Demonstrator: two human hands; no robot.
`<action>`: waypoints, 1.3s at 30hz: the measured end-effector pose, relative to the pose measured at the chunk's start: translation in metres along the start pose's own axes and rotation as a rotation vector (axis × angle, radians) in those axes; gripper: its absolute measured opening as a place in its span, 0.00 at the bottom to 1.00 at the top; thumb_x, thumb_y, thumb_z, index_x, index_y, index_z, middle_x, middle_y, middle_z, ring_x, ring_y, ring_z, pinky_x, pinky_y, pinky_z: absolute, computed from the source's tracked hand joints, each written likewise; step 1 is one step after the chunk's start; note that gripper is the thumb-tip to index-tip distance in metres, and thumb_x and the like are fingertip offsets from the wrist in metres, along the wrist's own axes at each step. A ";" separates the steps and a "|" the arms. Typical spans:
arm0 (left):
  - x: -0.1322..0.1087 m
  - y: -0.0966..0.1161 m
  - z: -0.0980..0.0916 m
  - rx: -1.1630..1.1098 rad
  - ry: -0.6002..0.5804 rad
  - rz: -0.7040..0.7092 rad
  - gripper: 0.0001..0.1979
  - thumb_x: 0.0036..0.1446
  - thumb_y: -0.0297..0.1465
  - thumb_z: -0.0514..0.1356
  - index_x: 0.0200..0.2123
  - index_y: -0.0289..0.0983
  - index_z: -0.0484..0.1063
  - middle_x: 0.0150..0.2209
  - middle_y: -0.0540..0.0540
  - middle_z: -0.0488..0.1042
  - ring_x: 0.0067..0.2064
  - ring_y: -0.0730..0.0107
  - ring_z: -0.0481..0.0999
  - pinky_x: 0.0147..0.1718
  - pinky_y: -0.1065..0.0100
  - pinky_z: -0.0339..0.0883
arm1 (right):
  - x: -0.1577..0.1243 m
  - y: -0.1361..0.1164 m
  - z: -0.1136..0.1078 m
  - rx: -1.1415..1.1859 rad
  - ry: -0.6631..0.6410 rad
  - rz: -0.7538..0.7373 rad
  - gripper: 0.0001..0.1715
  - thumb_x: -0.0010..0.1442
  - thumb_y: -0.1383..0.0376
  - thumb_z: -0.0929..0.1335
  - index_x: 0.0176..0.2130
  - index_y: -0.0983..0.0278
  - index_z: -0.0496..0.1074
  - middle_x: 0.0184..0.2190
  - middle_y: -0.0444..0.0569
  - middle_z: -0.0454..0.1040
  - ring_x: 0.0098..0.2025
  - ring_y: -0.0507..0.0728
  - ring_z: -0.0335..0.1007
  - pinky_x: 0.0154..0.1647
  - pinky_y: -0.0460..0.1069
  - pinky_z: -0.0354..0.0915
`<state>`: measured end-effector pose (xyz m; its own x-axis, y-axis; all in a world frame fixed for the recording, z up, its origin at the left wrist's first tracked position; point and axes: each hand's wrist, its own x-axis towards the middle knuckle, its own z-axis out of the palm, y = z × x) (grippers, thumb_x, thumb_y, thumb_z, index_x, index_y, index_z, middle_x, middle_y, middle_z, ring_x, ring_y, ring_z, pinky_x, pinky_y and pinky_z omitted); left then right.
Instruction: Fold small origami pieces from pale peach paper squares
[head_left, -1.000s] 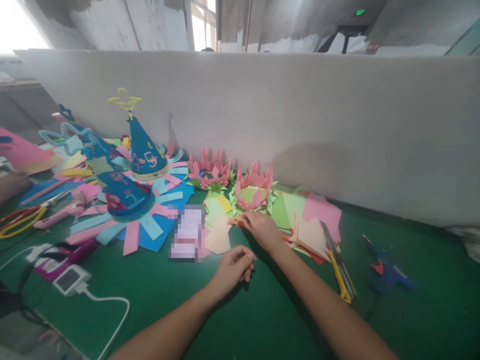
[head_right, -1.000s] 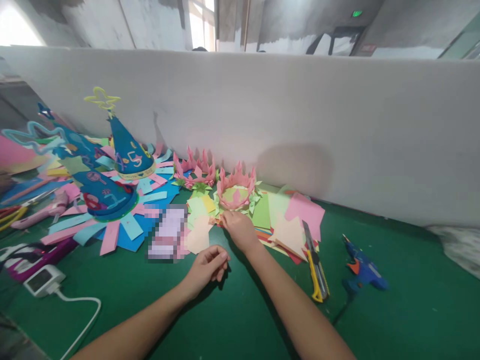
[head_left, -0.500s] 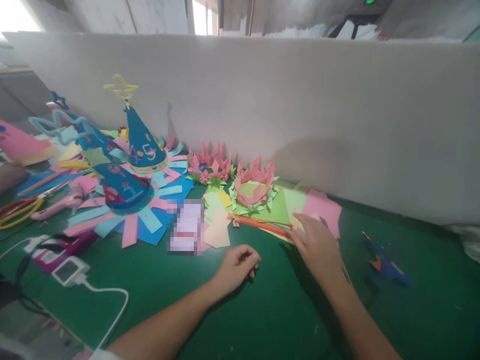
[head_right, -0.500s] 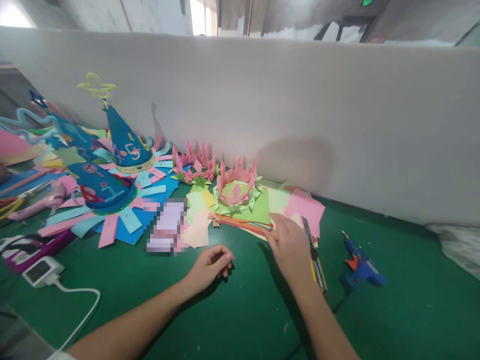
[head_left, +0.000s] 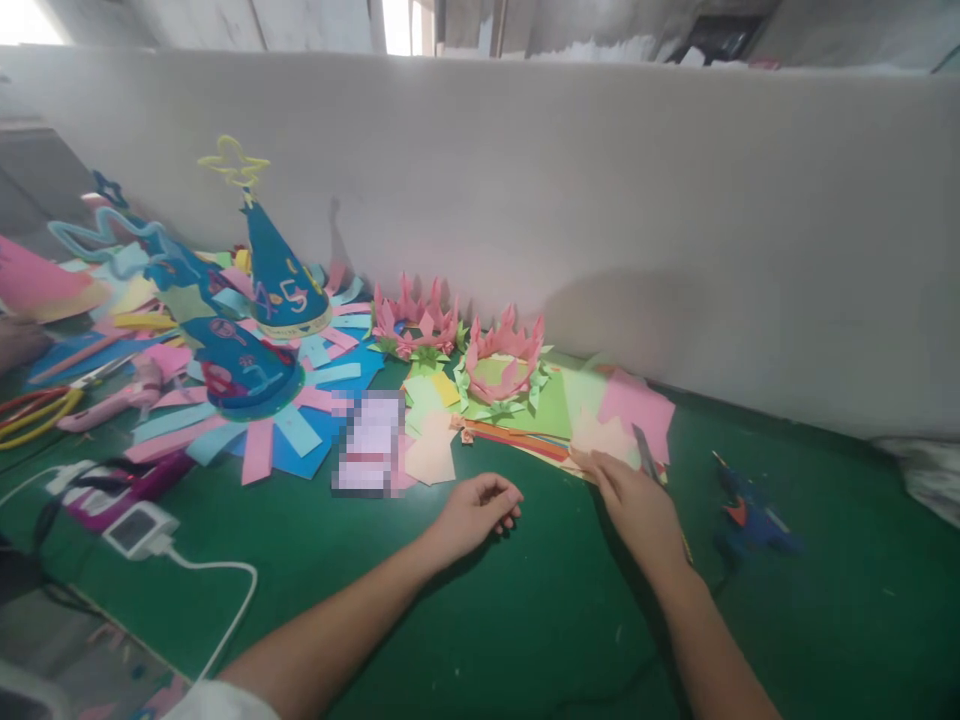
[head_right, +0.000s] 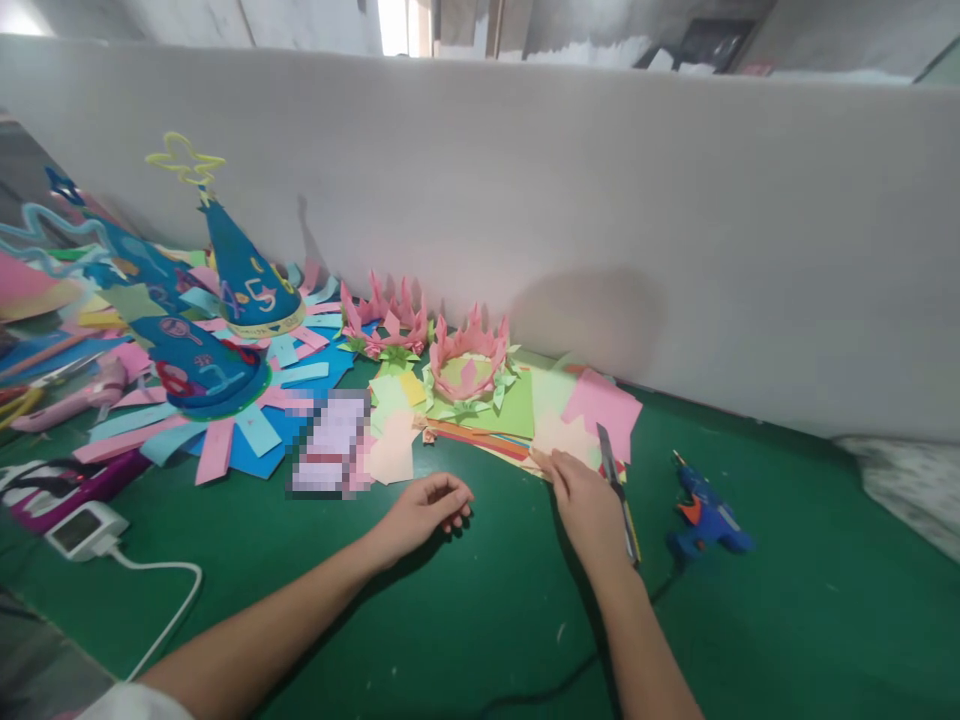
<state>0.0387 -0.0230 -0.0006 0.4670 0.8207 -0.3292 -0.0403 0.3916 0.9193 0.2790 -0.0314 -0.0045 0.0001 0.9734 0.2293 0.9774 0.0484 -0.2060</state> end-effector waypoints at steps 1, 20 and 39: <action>0.001 0.000 0.001 0.001 -0.010 -0.004 0.22 0.46 0.48 0.61 0.30 0.33 0.67 0.25 0.50 0.68 0.23 0.80 0.65 0.24 0.73 0.58 | 0.000 0.001 -0.002 0.017 -0.012 -0.005 0.22 0.64 0.59 0.57 0.45 0.60 0.75 0.46 0.49 0.76 0.47 0.61 0.73 0.44 0.53 0.69; 0.001 0.016 -0.015 -0.315 -0.322 -0.042 0.28 0.52 0.43 0.61 0.53 0.37 0.62 0.57 0.34 0.63 0.51 0.60 0.71 0.49 0.58 0.62 | -0.025 -0.085 -0.032 0.399 0.378 -0.138 0.08 0.58 0.65 0.66 0.30 0.61 0.75 0.30 0.48 0.78 0.35 0.57 0.73 0.38 0.52 0.66; 0.001 0.007 -0.041 -0.161 -0.130 -0.064 0.24 0.43 0.38 0.68 0.42 0.31 0.71 0.36 0.41 0.77 0.33 0.67 0.76 0.33 0.69 0.68 | -0.030 -0.093 0.017 1.028 0.089 0.222 0.07 0.60 0.62 0.64 0.39 0.61 0.66 0.30 0.45 0.71 0.28 0.52 0.68 0.27 0.46 0.64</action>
<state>0.0026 -0.0022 -0.0035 0.5830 0.7353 -0.3457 -0.1427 0.5115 0.8474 0.1846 -0.0609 -0.0086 0.2132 0.9658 0.1474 0.3035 0.0779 -0.9496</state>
